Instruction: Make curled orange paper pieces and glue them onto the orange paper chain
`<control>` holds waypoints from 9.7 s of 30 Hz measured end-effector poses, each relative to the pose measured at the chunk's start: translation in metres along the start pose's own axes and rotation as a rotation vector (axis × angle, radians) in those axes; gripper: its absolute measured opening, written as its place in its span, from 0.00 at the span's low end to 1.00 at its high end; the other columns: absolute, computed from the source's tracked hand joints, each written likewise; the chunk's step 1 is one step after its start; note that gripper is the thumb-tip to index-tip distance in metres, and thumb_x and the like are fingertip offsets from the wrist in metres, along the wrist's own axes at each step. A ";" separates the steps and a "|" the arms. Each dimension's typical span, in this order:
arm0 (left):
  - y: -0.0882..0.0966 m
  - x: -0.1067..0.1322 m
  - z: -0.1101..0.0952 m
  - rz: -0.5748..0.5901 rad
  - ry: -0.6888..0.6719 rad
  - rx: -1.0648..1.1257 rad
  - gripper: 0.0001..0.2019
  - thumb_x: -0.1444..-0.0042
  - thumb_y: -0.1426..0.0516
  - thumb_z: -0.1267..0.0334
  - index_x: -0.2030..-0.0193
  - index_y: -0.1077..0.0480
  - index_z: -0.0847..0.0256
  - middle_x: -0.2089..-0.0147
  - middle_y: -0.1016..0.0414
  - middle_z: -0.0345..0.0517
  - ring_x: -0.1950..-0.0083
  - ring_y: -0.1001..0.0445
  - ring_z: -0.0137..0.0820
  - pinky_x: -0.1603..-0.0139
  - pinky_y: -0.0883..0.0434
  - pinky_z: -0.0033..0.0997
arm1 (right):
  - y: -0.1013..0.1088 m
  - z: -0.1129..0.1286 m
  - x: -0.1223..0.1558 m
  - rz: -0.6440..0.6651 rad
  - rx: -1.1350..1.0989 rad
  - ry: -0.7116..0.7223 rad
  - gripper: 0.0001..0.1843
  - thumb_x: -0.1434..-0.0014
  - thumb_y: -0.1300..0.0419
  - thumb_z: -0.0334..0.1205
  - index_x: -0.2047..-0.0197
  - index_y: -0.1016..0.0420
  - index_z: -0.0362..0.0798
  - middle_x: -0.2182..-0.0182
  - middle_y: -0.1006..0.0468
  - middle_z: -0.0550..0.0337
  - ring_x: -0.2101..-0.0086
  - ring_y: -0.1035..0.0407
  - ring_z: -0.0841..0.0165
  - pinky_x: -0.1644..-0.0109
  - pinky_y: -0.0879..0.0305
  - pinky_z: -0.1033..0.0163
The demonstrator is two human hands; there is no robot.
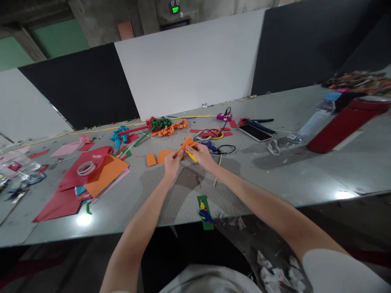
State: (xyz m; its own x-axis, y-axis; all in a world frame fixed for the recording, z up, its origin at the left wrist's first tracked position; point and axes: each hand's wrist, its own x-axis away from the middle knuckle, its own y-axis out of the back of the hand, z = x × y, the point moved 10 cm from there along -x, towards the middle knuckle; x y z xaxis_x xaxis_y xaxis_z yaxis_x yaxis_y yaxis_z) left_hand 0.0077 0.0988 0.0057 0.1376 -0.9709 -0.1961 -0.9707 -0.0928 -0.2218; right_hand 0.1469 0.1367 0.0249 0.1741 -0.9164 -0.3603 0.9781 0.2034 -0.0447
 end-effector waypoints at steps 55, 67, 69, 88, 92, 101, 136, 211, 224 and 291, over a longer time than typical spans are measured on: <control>0.004 0.009 -0.019 -0.096 -0.114 -0.081 0.14 0.47 0.33 0.57 0.56 0.19 0.61 0.60 0.16 0.49 0.59 0.19 0.36 0.51 0.25 0.36 | 0.000 -0.014 0.007 -0.119 -0.219 -0.108 0.29 0.56 0.29 0.67 0.77 0.31 0.50 0.78 0.30 0.61 0.77 0.38 0.71 0.70 0.39 0.61; 0.004 0.011 -0.022 -0.104 -0.119 -0.095 0.15 0.46 0.34 0.52 0.61 0.18 0.62 0.63 0.17 0.49 0.60 0.20 0.36 0.51 0.25 0.37 | -0.002 -0.007 0.007 -0.105 -0.256 -0.064 0.28 0.54 0.28 0.64 0.79 0.30 0.49 0.80 0.32 0.63 0.78 0.41 0.72 0.71 0.43 0.62; 0.005 0.010 -0.022 -0.109 -0.118 -0.097 0.15 0.47 0.34 0.52 0.61 0.19 0.62 0.63 0.17 0.49 0.61 0.20 0.35 0.52 0.25 0.36 | -0.002 -0.003 0.008 -0.111 -0.247 -0.066 0.28 0.55 0.28 0.64 0.79 0.30 0.49 0.80 0.32 0.63 0.78 0.42 0.73 0.72 0.44 0.62; 0.012 0.012 -0.041 -0.150 -0.306 -0.195 0.17 0.47 0.32 0.55 0.54 0.25 0.60 0.67 0.20 0.44 0.64 0.20 0.33 0.60 0.26 0.31 | 0.000 -0.011 0.009 -0.135 -0.212 -0.088 0.25 0.54 0.27 0.61 0.77 0.27 0.48 0.79 0.29 0.63 0.77 0.42 0.73 0.71 0.46 0.63; 0.017 0.015 -0.053 -0.176 -0.416 -0.373 0.11 0.45 0.34 0.53 0.65 0.24 0.59 0.66 0.20 0.46 0.63 0.22 0.33 0.58 0.28 0.31 | 0.002 -0.010 0.008 -0.155 -0.201 -0.070 0.26 0.53 0.28 0.62 0.78 0.27 0.48 0.79 0.29 0.63 0.77 0.42 0.73 0.70 0.45 0.62; 0.015 0.013 -0.060 -0.108 -0.487 -0.517 0.10 0.43 0.36 0.53 0.66 0.20 0.57 0.64 0.18 0.47 0.61 0.21 0.36 0.56 0.27 0.33 | 0.007 -0.010 0.007 -0.181 -0.192 -0.042 0.25 0.53 0.28 0.61 0.77 0.26 0.48 0.79 0.27 0.62 0.77 0.40 0.72 0.70 0.43 0.63; 0.016 0.008 -0.038 -0.159 -0.276 -0.212 0.11 0.46 0.34 0.57 0.60 0.19 0.60 0.59 0.16 0.51 0.57 0.18 0.37 0.49 0.23 0.40 | 0.000 -0.005 0.012 -0.154 -0.268 -0.024 0.23 0.50 0.28 0.59 0.75 0.24 0.48 0.77 0.27 0.62 0.75 0.39 0.72 0.69 0.43 0.63; -0.008 -0.001 -0.025 0.174 -0.088 -0.340 0.21 0.47 0.35 0.45 0.62 0.18 0.65 0.68 0.20 0.47 0.68 0.26 0.30 0.68 0.33 0.26 | 0.003 0.037 0.004 0.029 0.126 0.188 0.21 0.45 0.33 0.58 0.68 0.20 0.47 0.71 0.19 0.57 0.70 0.29 0.66 0.63 0.33 0.61; -0.010 0.000 -0.026 0.180 -0.089 -0.375 0.20 0.48 0.34 0.45 0.67 0.20 0.64 0.72 0.22 0.45 0.73 0.30 0.27 0.74 0.38 0.24 | 0.005 0.027 0.001 0.024 0.135 0.116 0.20 0.46 0.33 0.56 0.69 0.19 0.46 0.73 0.21 0.58 0.71 0.31 0.67 0.66 0.36 0.62; -0.005 -0.001 -0.026 0.155 -0.124 -0.453 0.20 0.48 0.35 0.46 0.67 0.19 0.64 0.69 0.19 0.47 0.68 0.25 0.32 0.70 0.33 0.26 | -0.001 0.004 0.001 0.085 0.101 0.095 0.18 0.44 0.34 0.56 0.65 0.15 0.50 0.66 0.15 0.57 0.64 0.24 0.61 0.57 0.29 0.58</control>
State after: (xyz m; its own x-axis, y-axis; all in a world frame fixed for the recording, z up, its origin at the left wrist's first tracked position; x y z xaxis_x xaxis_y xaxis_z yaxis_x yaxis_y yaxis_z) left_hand 0.0073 0.0949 0.0317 -0.0193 -0.9499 -0.3119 -0.9659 -0.0629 0.2513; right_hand 0.1463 0.1337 0.0284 0.2496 -0.8597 -0.4457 0.9677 0.2386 0.0817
